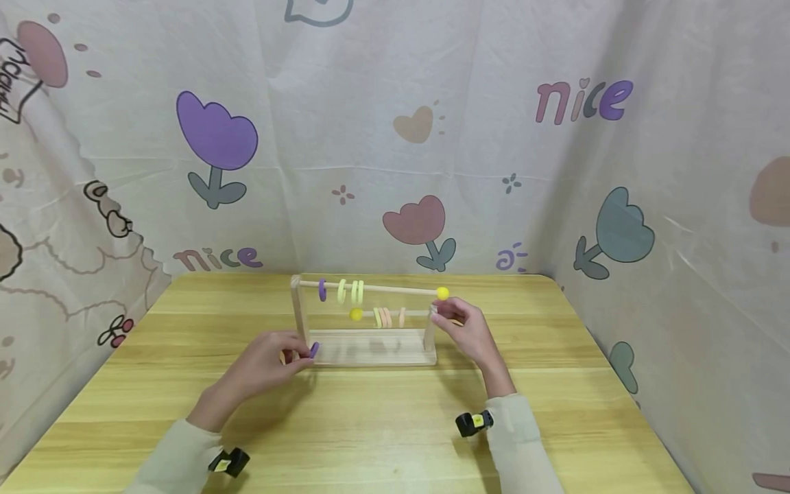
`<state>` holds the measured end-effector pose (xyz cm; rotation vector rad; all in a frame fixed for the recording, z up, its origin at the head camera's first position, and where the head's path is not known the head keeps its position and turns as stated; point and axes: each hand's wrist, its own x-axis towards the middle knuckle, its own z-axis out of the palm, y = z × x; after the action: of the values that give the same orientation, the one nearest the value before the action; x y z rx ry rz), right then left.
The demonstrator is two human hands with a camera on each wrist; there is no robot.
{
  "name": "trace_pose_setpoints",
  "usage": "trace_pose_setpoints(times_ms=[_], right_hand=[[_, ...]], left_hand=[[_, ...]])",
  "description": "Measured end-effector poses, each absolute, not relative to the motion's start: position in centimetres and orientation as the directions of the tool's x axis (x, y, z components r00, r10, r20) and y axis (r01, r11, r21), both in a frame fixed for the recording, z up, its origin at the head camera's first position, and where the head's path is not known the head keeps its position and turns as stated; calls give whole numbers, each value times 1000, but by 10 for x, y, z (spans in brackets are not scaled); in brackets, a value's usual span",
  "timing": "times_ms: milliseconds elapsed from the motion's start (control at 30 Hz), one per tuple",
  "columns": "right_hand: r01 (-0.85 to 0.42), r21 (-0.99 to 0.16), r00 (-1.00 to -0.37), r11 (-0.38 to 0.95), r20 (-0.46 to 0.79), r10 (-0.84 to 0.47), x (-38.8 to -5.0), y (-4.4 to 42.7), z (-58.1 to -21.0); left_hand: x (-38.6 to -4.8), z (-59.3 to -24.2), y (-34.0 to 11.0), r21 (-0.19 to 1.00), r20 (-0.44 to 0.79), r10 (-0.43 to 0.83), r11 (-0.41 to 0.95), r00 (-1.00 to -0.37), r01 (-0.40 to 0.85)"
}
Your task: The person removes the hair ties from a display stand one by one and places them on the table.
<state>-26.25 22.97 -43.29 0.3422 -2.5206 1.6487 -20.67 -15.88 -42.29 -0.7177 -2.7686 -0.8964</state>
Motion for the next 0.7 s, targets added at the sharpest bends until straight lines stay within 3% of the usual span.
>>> trace_pose_setpoints(times_ms=[700], right_hand=[[-243,-891,-969,384,209,-130,-262,230,-431]], left_hand=[[-202,-429,-189,491,244,398,736,-884,467]])
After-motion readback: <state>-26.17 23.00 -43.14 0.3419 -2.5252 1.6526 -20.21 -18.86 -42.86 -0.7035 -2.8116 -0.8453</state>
